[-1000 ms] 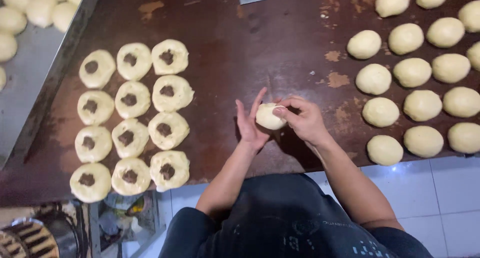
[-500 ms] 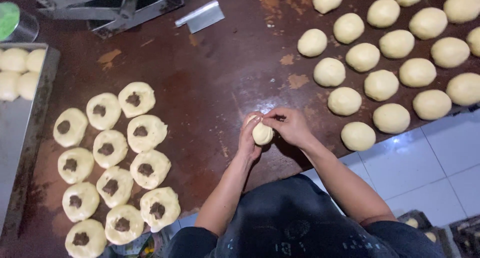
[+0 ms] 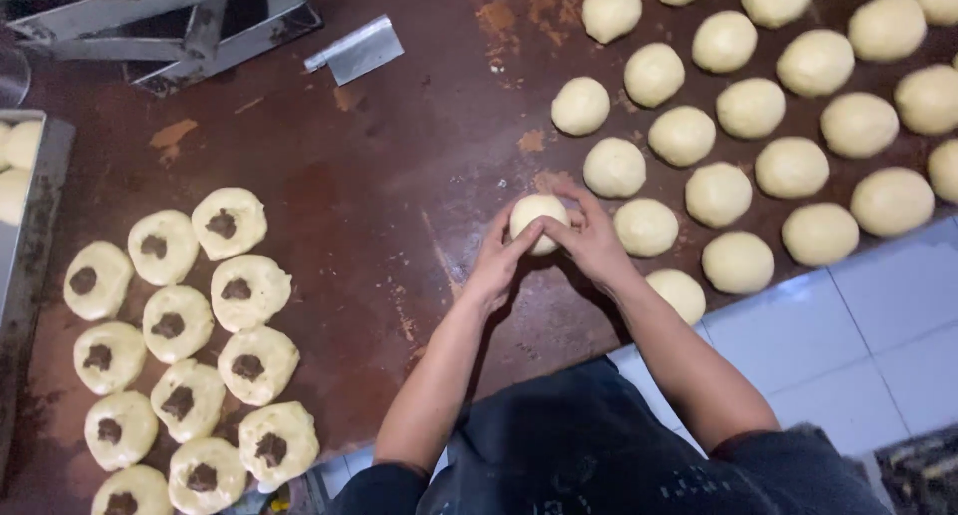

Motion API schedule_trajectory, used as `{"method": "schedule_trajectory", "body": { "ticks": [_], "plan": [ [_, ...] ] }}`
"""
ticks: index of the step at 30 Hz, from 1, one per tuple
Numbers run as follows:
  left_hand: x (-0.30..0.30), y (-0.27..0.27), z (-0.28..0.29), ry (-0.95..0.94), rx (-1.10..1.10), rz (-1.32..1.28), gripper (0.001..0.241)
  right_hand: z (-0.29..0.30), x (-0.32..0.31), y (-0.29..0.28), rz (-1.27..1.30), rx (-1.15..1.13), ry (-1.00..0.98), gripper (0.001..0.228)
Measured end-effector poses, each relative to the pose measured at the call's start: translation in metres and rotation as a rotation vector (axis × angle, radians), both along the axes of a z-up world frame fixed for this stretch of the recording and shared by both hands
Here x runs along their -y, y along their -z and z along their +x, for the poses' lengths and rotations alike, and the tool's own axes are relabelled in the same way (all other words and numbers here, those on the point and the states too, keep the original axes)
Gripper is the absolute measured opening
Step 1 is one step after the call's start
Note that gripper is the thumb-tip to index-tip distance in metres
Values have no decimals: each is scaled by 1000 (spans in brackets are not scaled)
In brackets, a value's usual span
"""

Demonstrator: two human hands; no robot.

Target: Folding pieces of dough around a chocolate filling to prepare buns for baking.

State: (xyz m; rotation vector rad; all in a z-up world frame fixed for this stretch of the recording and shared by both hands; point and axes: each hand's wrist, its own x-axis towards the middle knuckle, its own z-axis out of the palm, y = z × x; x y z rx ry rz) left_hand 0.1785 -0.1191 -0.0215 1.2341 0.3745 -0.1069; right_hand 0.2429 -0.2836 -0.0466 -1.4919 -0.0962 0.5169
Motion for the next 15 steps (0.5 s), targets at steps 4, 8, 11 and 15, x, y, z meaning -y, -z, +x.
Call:
{"method": "schedule_trajectory", "body": {
  "ticks": [4, 8, 11, 15],
  "plan": [
    [6, 13, 40, -46, -3, -144, 96, 37, -3, -37, -302, 113, -18, 60],
    [-10, -20, 65, -129, 155, -164, 102, 116, -8, -75, -330, 142, -21, 63],
    [-29, -48, 49, -215, 366, -2, 111, 189, -16, -57, 9, 348, 6, 67],
    [-61, -52, -14, -360, 361, 293, 97, 270, -48, -24, -129, 290, 47, 60]
  ]
}}
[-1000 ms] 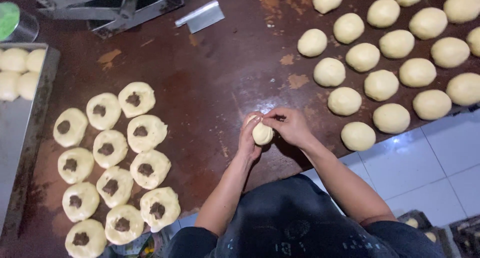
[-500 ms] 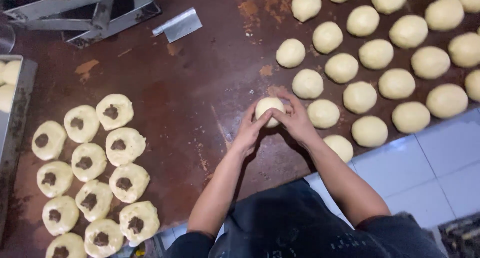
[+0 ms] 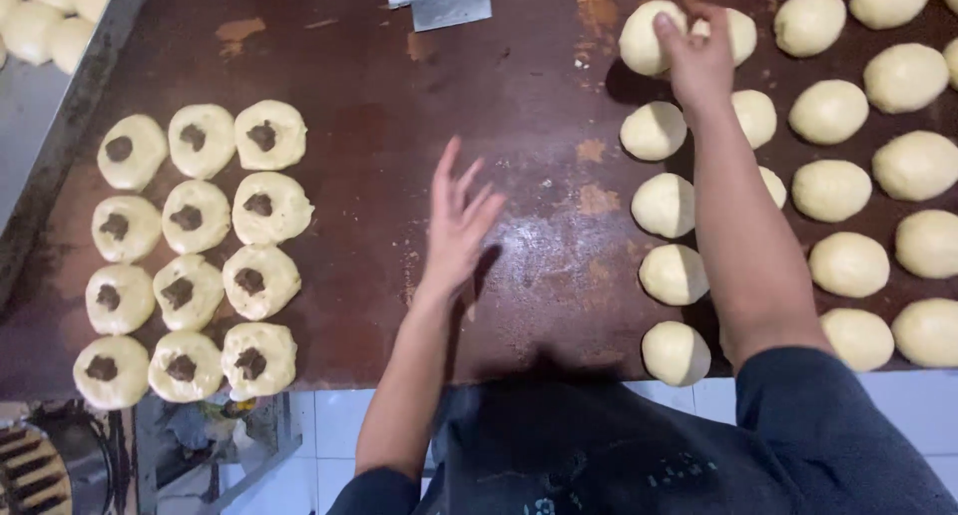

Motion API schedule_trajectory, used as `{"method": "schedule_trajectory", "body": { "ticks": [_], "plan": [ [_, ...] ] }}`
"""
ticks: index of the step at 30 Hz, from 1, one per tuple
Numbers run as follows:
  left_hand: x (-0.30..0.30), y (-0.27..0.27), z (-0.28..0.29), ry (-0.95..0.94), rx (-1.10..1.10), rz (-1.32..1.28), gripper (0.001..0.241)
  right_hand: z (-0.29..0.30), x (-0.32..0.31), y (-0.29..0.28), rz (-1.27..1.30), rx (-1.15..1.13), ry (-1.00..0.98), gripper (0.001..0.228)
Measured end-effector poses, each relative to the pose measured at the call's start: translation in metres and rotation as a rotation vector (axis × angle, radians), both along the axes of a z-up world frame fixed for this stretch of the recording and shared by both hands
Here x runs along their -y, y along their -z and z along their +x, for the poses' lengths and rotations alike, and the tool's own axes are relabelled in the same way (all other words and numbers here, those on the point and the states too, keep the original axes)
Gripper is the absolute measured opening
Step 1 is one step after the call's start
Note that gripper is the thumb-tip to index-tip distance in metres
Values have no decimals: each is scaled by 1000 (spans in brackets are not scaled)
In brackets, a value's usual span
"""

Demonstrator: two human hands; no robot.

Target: Folding pieces of dough around a chocolate filling to prepare buns for baking.

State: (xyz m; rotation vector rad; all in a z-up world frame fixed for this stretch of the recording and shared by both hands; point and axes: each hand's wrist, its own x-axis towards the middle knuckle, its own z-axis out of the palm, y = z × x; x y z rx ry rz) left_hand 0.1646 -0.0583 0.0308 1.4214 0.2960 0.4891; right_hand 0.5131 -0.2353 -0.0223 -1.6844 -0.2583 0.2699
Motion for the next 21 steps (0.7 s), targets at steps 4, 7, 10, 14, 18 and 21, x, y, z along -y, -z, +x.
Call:
{"method": "schedule_trajectory", "body": {
  "ticks": [4, 7, 10, 14, 18, 21],
  "plan": [
    [-16, 12, -100, -289, -138, -74, 81, 60, 0, 86, -906, 800, 116, 98],
    [-29, 45, -191, -617, -254, 89, 67, 22, -1, 23, -521, 1032, 69, 36],
    [-31, 45, -246, -778, -300, -7, 61, 20, -2, 22, -512, 520, -222, 27],
    [-49, 66, -307, -973, -284, -104, 52, -35, -29, -21, -422, 716, -504, 46],
    [-84, 58, -338, -975, -232, 29, 49, -111, -34, -32, -154, 868, -594, 43],
    [-121, 45, -337, -914, -333, 22, 54, -177, -36, -34, -182, 623, -569, 33]
  ]
}}
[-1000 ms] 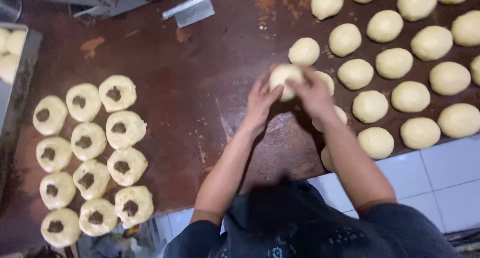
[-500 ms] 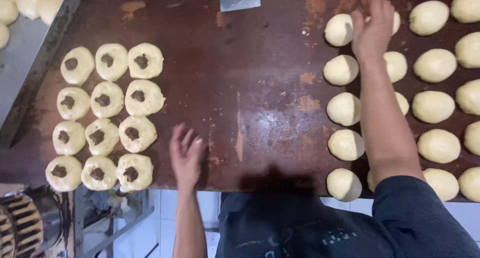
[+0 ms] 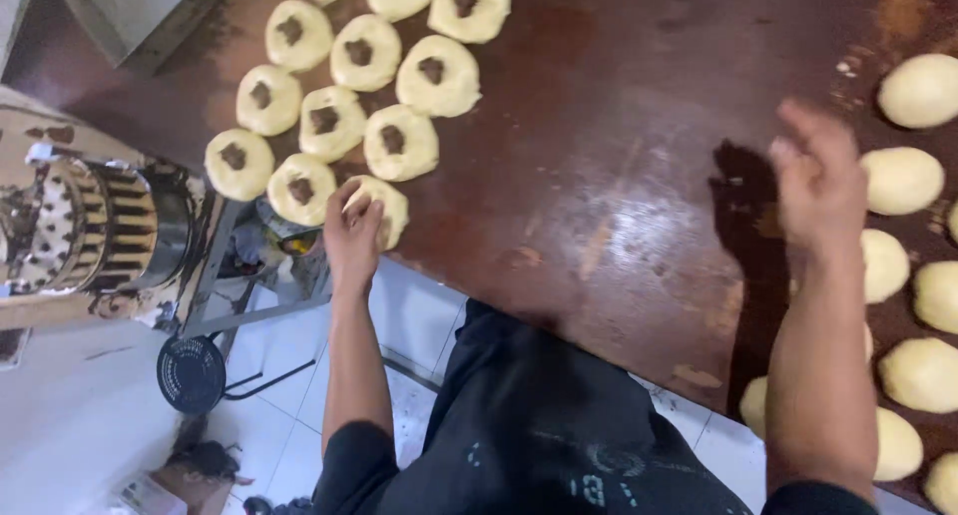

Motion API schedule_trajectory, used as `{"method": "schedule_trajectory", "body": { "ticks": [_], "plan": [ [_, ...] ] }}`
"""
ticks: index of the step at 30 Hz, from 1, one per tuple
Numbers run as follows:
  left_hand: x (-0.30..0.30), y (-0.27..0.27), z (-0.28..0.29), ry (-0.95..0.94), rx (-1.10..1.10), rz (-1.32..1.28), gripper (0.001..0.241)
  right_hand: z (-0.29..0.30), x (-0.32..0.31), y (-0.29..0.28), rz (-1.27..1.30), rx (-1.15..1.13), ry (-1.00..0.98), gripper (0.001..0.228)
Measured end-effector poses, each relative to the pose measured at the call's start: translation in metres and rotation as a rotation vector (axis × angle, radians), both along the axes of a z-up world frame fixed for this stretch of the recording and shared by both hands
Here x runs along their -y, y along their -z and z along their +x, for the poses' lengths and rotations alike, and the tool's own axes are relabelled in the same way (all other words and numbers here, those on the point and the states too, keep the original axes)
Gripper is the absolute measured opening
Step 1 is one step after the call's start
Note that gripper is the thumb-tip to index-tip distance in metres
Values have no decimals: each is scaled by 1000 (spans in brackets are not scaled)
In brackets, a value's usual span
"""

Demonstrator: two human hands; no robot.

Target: Folding pieces of dough around a chocolate filling to prepare buns for baking.

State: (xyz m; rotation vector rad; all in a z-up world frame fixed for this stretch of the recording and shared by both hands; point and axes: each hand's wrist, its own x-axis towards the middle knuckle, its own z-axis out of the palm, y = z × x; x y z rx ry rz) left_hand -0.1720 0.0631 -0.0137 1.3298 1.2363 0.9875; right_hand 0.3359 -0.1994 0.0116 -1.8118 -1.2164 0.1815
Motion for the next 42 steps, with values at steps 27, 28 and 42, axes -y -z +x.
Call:
{"method": "schedule_trajectory", "body": {
  "ticks": [27, 28, 42],
  "plan": [
    [-155, -32, -70, 1290, -992, 430, 141, -441, -272, -1, -868, 79, -364, 130],
    [-154, -33, -65, 1267, -1073, 376, 140, -446, -282, 2, -915, 88, -357, 131],
    [-136, -36, -64, 1169, -376, 493, 43, -422, -223, 43, -112, -65, -281, 38]
  ]
}}
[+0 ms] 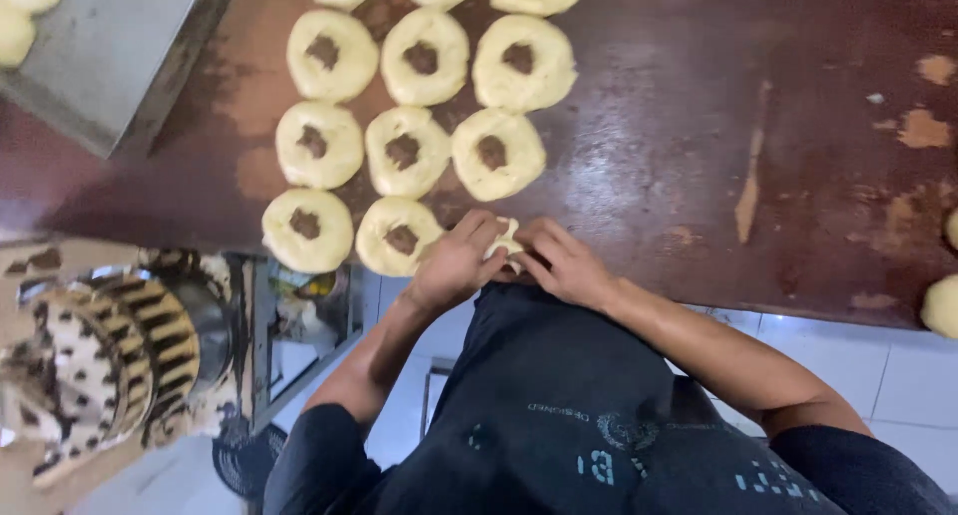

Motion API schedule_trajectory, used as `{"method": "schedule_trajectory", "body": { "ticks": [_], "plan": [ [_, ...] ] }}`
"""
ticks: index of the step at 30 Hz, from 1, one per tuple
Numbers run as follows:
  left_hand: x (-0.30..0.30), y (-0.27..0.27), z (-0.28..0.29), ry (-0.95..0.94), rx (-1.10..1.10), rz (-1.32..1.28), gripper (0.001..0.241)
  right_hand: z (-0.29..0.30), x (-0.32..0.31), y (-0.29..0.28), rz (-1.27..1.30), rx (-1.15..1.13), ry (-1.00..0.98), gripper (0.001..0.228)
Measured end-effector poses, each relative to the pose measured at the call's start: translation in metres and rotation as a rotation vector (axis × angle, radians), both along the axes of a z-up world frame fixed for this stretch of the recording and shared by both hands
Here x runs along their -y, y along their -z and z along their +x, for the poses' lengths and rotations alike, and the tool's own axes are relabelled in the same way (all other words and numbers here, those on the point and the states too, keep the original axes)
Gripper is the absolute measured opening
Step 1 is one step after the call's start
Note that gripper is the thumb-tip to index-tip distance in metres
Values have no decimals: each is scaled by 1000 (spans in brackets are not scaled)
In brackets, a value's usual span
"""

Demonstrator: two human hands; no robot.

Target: Folding pieces of dough around a chocolate filling to prepare buns for baking.

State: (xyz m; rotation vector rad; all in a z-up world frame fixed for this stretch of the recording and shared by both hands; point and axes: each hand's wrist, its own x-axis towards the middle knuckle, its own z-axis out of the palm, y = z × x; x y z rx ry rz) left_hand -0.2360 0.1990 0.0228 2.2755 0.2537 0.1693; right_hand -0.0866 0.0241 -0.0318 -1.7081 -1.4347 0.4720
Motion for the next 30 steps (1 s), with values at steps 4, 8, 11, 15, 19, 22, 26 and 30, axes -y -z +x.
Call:
{"method": "schedule_trajectory", "body": {
  "ticks": [4, 8, 11, 15, 19, 22, 26, 30],
  "plan": [
    [28, -36, 42, 17, 184, -13, 22, 43, 41, -55, 162, 96, 52, 27],
    [93, -8, 117, 88, 236, 30, 15, 100, 111, -74, 64, 175, 187, 25],
    [142, 29, 170, 114, 137, 6, 18, 131, 161, -56, -113, 187, 340, 23],
    [162, 11, 198, 102, -127, 82, 78, 146, 205, -28, -241, 64, 503, 20],
    [155, 31, 206, 287, -175, 89, 103, 140, 221, -31, -210, -23, 515, 36],
    [147, 48, 213, 422, -95, -6, 80, 136, 212, -24, -141, 96, 523, 62],
    [156, 22, 217, 392, -136, -55, 54, 131, 205, -15, -89, 165, 555, 73],
    [161, 23, 214, 349, -149, -28, 30, 125, 205, -8, -12, 136, 574, 45]
  ]
}}
